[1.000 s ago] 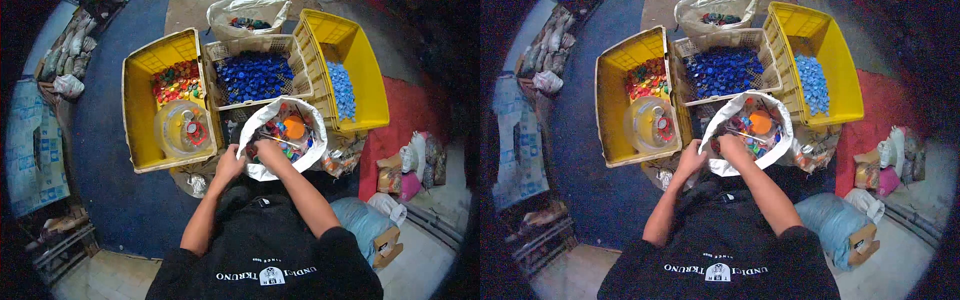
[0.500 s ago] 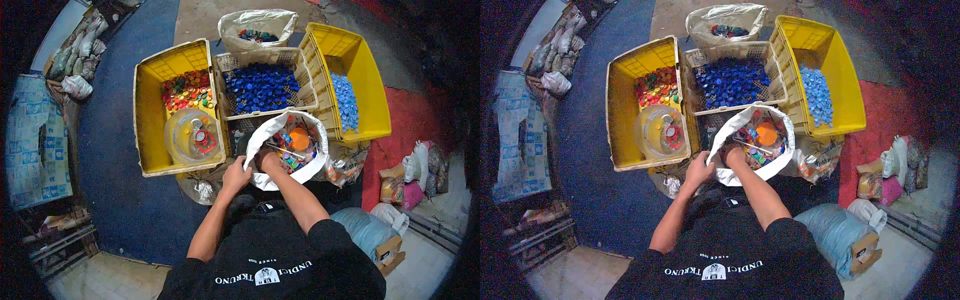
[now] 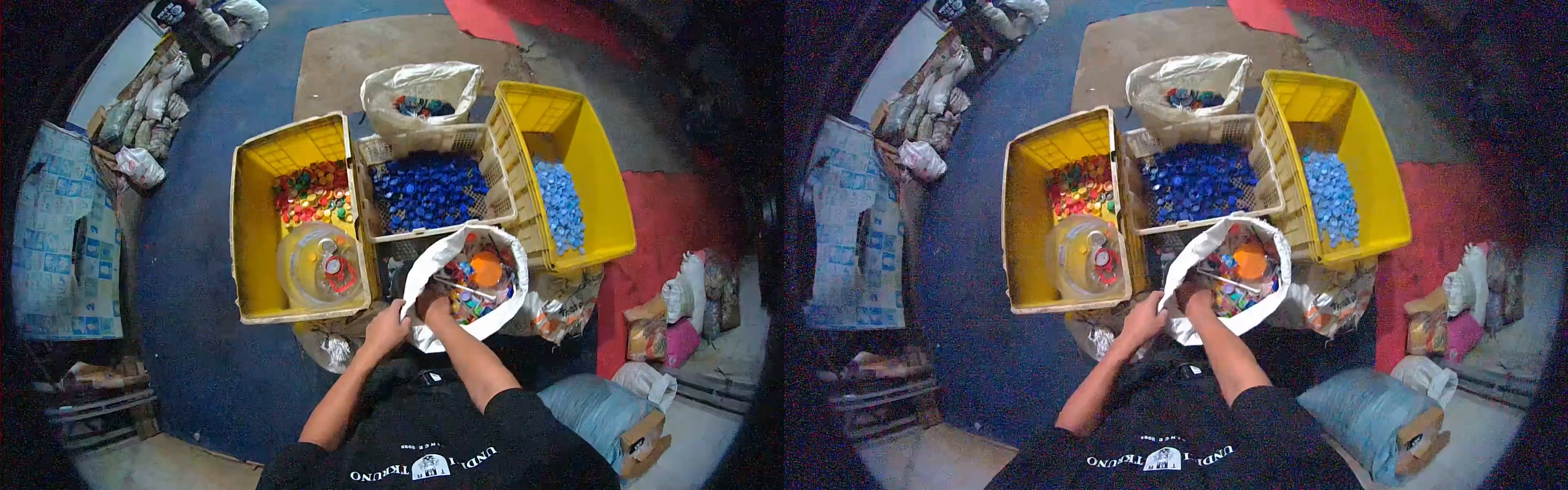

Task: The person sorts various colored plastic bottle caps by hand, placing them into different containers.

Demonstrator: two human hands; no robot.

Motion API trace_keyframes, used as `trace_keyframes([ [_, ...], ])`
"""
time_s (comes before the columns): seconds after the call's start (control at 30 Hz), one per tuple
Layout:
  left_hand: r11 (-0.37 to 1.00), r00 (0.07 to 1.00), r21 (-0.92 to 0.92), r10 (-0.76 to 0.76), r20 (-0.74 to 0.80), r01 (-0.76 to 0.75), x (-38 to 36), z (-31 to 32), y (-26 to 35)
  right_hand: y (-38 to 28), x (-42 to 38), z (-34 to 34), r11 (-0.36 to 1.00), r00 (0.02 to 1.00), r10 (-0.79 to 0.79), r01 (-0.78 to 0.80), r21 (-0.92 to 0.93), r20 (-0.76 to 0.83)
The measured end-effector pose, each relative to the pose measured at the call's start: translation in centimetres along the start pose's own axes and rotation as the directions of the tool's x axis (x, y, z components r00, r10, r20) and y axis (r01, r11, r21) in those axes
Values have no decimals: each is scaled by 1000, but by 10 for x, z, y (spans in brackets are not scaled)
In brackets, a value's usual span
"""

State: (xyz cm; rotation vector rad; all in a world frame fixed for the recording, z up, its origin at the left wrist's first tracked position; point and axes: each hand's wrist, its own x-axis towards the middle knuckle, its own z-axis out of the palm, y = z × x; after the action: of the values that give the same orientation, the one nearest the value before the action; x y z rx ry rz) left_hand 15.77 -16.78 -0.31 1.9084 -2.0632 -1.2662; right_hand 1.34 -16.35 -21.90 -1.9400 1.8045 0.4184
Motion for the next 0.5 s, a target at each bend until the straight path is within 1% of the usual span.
trace_keyframes([
  [0.03,1000,999,8,-22,30,22,-1,-2,4,6,11,25,998,999,8,-10,-56,-41],
  [0.07,999,997,18,-46,63,45,-2,-4,6,6,10,17,998,999,8,-12,-61,-50],
  [0.13,998,997,25,-53,55,52,-2,1,4,-1,-7,-17,999,998,-1,3,33,-66],
  [0.17,999,997,17,-49,56,49,-3,4,0,-3,-19,-50,994,992,-107,105,-30,-73],
  [0.2,999,998,8,-44,52,44,-1,7,-4,-5,-27,-71,994,990,-109,106,-35,-84],
  [0.27,999,998,-9,-42,44,43,-2,10,-8,-8,-35,-92,996,996,-86,86,17,-3],
  [0.3,999,998,-22,-46,35,47,-3,10,-8,-2,-19,-60,986,985,-163,164,-13,58],
  [0.33,998,998,-34,-49,27,50,-3,10,-9,-2,-21,-66,986,985,-164,165,-13,53],
  [0.4,998,999,-46,-40,20,41,-3,8,-9,-3,-25,-77,991,982,-90,73,109,167],
  [0.43,998,999,-49,-49,19,50,-4,5,-6,2,-19,-60,992,983,-89,73,104,159],
  [0.47,997,998,-53,-58,21,59,-6,4,-2,6,-17,-41,995,992,-98,97,21,85],
  [0.5,997,998,-61,-53,14,54,-5,8,-4,9,-21,-41,991,993,-114,114,-68,12],
])
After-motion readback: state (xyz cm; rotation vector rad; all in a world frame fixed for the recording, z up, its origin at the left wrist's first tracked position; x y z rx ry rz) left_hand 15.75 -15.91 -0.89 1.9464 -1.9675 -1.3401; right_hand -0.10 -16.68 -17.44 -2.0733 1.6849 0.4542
